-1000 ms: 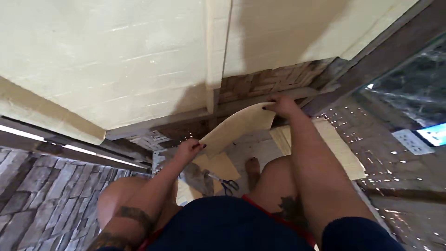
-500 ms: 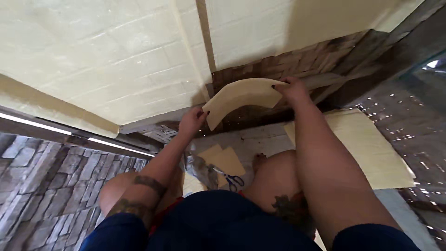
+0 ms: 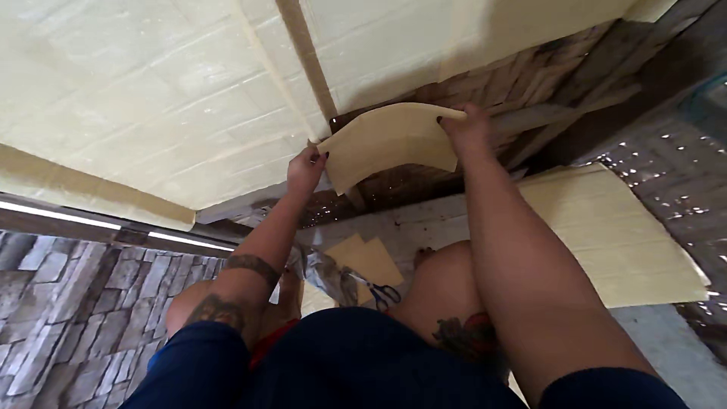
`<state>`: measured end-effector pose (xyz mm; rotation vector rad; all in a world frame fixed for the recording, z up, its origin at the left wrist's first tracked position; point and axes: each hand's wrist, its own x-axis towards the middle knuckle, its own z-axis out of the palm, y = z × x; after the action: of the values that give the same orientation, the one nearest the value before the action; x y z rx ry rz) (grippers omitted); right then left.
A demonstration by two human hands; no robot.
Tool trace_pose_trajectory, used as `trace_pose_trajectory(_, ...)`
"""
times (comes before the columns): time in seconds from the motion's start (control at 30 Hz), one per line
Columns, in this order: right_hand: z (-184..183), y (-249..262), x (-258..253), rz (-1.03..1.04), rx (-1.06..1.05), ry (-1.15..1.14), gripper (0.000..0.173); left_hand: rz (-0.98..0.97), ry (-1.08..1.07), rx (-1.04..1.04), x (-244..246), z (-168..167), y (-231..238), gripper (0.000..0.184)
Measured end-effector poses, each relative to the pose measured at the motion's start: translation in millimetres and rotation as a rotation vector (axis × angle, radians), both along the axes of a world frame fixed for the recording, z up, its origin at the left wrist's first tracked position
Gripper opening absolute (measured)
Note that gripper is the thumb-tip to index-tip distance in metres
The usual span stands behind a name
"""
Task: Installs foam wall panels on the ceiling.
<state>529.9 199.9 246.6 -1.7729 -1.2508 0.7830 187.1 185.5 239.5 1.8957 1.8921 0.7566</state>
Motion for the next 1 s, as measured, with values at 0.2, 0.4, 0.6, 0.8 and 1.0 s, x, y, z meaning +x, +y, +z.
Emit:
trace_pose_trajectory(0.2, -16.6, 8.8, -6.0, 0.020, -0.005, 0.184, 0.050, -0.016, -0.069, 0.054, 3.2, -7.9, 1.0, 0.027)
trace_pose_trajectory(0.4, -23.3, 16.7, 1.2, -0.073, 0.097, 0.237, 0.035, -0.026, -0.096, 0.126, -0.1, -20.7, 0.3, 0.026)
trace_pose_trajectory(0.6, -27.6, 21.1, 4.3, -0.165, 0.261, 0.410, 0.025, -0.014, -0.129, 0.177, -6.1, -29.8, -0.7, 0.027)
trace_pose_trajectory(0.8, -35.8, 38.7, -9.7, -0.183, 0.324, 0.337, 0.035, -0.033, -0.105, 0.261, -7.0, -35.1, -1.0, 0.027)
trace_pose_trajectory(1.0, -44.0, 50.9, -20.6, -0.291, 0.288, 0.381, 0.043, -0.043, 0.007, 0.238, -7.7, -30.3, -8.3, 0.030)
